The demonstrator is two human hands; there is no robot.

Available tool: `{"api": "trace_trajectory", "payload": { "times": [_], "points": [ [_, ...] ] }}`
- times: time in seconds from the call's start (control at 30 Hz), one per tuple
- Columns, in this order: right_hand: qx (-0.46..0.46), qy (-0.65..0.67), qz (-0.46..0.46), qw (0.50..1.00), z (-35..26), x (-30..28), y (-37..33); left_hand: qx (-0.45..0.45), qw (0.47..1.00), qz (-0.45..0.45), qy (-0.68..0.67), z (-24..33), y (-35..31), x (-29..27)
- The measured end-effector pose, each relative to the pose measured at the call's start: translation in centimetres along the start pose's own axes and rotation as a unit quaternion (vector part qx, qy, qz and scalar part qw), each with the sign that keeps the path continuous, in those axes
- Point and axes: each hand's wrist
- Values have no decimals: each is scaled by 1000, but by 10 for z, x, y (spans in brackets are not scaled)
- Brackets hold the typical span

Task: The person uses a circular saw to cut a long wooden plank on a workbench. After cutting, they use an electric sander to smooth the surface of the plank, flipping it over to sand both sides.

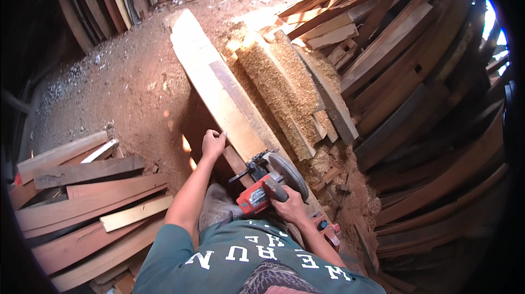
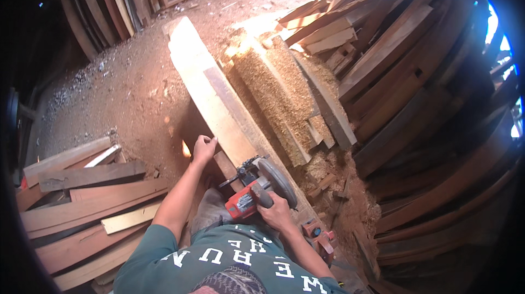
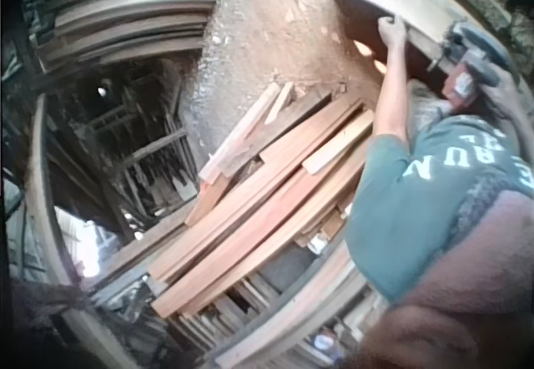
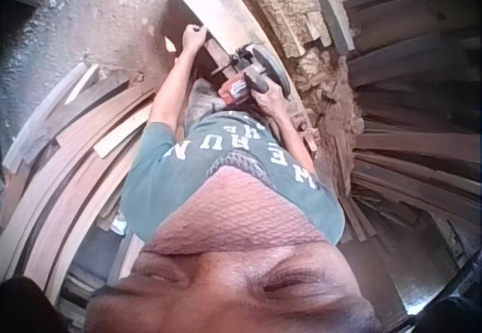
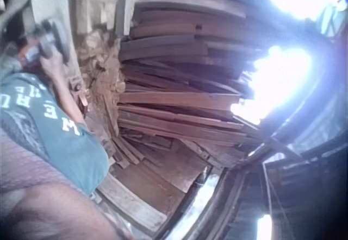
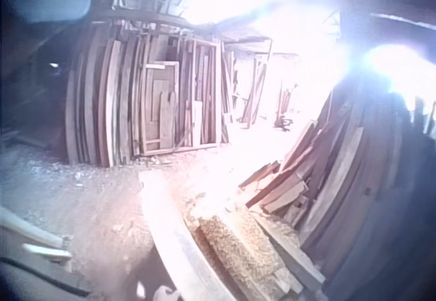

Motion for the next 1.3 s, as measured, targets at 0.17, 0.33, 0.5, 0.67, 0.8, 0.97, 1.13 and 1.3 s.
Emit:
{"api": "trace_trajectory", "payload": {
  "times": [0.17, 0.33, 0.5, 0.67, 0.8, 0.97, 1.13, 1.3],
  "points": [
    [20, -31, -10, 999, -4, -22, -24, -237, 920, -237, -203, -2, 19, 17],
    [40, -45, -35, 998, -6, -39, -40, -260, 905, -243, -233, -1, 23, 31],
    [30, -52, -43, 997, -7, -44, -48, -238, 921, -205, -230, -23, 26, 38],
    [28, -38, -42, 998, -9, -37, -44, -156, 966, -162, -128, -33, 33, 34],
    [10, -45, -21, 999, -4, -23, -34, 100, 980, -92, 148, 13, 21, -1],
    [1, -31, 15, 999, 20, 3, -10, 122, 902, -149, 387, 76, 15, -25],
    [20, 1, 15, 1000, 16, 12, -5, 157, 863, -242, 414, 83, 38, -17],
    [4, -19, 49, 999, 17, 19, -9, 144, 867, -256, 403, 80, 40, -22]
  ]
}}
Point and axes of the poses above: each hand's wrist, its own y-axis towards the middle knuckle, its own x-axis out of the palm, z = x × y
